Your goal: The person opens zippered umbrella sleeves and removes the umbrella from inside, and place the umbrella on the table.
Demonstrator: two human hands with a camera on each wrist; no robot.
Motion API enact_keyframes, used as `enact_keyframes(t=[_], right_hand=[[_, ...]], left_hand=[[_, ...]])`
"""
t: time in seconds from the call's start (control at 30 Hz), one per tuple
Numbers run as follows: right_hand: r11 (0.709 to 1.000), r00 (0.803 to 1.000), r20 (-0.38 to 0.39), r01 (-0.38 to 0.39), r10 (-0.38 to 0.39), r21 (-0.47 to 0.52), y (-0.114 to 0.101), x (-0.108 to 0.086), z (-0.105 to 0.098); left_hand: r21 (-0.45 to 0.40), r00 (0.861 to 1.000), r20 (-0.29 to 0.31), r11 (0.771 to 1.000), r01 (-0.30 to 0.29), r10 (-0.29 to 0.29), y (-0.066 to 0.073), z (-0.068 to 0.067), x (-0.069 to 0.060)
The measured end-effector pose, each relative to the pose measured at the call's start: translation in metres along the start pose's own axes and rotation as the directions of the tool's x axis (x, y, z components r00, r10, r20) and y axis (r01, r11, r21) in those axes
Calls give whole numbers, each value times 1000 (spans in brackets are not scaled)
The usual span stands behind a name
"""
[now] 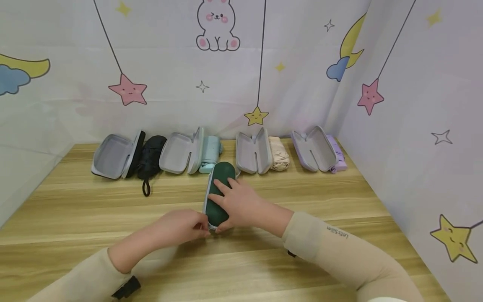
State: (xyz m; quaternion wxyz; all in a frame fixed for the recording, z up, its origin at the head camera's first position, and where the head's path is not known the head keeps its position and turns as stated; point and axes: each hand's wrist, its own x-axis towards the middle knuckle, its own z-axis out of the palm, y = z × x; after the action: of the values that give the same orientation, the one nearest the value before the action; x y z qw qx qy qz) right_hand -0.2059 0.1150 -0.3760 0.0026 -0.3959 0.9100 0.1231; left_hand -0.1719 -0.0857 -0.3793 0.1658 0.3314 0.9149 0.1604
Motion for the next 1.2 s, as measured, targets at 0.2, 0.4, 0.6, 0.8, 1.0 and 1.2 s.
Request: enact_keyframes(t=[0.2, 0.4, 0.6, 0.8, 1.0, 1.2], right_hand=[[994, 993, -56, 106, -107, -24, -5, -3, 0], [938, 929, -169, 301, -330, -173, -13, -6, 0], [874, 850, -274, 357, -450, -330, -24, -9, 7], [868, 852, -266, 348, -450, -354, -35, -10, 7], [883, 869, -246, 348, -430, -314, -38, -9, 7], [877, 843, -283, 376, -458, -299, -36, -9, 7]], left_hand=[[-173, 991, 9, 976, 130, -130, -20, -9, 5], [-308, 961, -28, 917, 254, -276, -38, -16, 19], [-415, 964, -19, 879, 234, -265, -50, -17, 40], [-442, 966, -24, 869, 222, -259, -54, -20, 52], [-518, 962, -3, 823, 233, -274, -55, -18, 61], [-622, 948, 14, 740, 258, -319, -57, -14, 67]])
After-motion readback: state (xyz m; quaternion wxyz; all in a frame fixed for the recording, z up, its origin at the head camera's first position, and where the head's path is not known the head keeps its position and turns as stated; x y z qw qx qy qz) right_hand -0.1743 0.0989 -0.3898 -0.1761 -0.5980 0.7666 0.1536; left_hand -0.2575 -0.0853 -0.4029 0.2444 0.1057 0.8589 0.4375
